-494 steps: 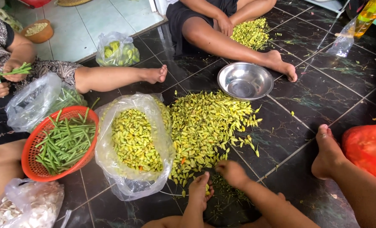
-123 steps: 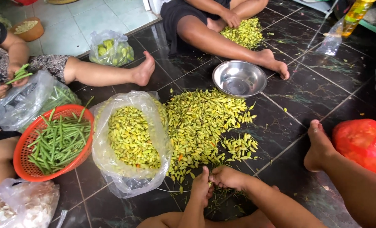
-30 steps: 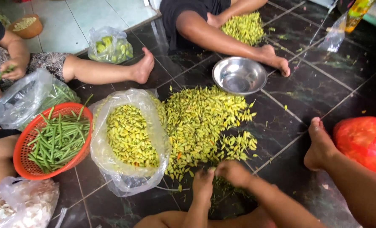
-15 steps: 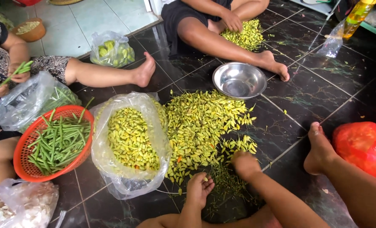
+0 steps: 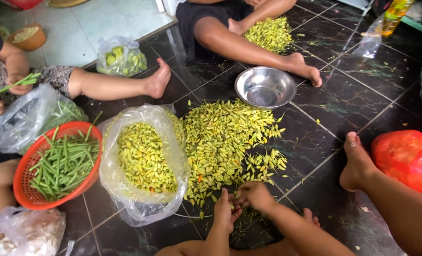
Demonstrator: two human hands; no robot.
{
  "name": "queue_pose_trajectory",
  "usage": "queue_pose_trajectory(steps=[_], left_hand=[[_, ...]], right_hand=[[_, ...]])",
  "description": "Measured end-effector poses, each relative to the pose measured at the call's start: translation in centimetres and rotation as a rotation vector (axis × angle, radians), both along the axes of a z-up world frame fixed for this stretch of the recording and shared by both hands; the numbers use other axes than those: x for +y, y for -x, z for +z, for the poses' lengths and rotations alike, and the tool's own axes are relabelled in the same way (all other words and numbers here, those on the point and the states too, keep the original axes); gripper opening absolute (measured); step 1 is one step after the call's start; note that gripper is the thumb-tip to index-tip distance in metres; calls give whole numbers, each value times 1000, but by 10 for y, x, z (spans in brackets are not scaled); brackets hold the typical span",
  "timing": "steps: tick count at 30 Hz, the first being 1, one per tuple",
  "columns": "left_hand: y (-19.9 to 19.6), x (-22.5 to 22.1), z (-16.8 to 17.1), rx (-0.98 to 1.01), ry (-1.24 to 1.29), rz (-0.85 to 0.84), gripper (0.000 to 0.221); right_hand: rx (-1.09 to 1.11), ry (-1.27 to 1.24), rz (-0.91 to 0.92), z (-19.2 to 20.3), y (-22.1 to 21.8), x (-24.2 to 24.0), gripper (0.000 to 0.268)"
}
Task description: People sitting on the floor picking small yellow flowers from stems and sorting them into bags.
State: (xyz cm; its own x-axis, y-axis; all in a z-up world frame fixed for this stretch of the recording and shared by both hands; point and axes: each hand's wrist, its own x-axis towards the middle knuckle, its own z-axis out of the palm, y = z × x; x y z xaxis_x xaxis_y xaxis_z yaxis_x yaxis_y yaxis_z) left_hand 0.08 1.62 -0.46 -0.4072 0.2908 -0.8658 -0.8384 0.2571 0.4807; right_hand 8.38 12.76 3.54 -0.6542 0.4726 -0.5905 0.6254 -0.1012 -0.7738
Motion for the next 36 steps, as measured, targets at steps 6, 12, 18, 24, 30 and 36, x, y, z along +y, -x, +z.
queue_pose_trajectory(steps=[6,12,18,24,30,36], left_hand=[[6,-8,-20,108,74,-82,51],[3,-7,-76,394,-21,-50,53],[4,-3,-72,470,-188,73,45],[1,2,-59,360,-146,154,48],[19,-14,-32,187,-88,209,45],[12,-5,-15,-24,-116,262,44]], right_hand=[[276,-277,144,-79,6,-27,38],[126,-39,-69,-74,7,-28,15],[198,533,-271,-80,4,-14,21],[183,-1214,504,-55,4,-27,26],[-399,-959,333,-76,-15,48,41],[-315,-445,74,-53,-19,84,47]])
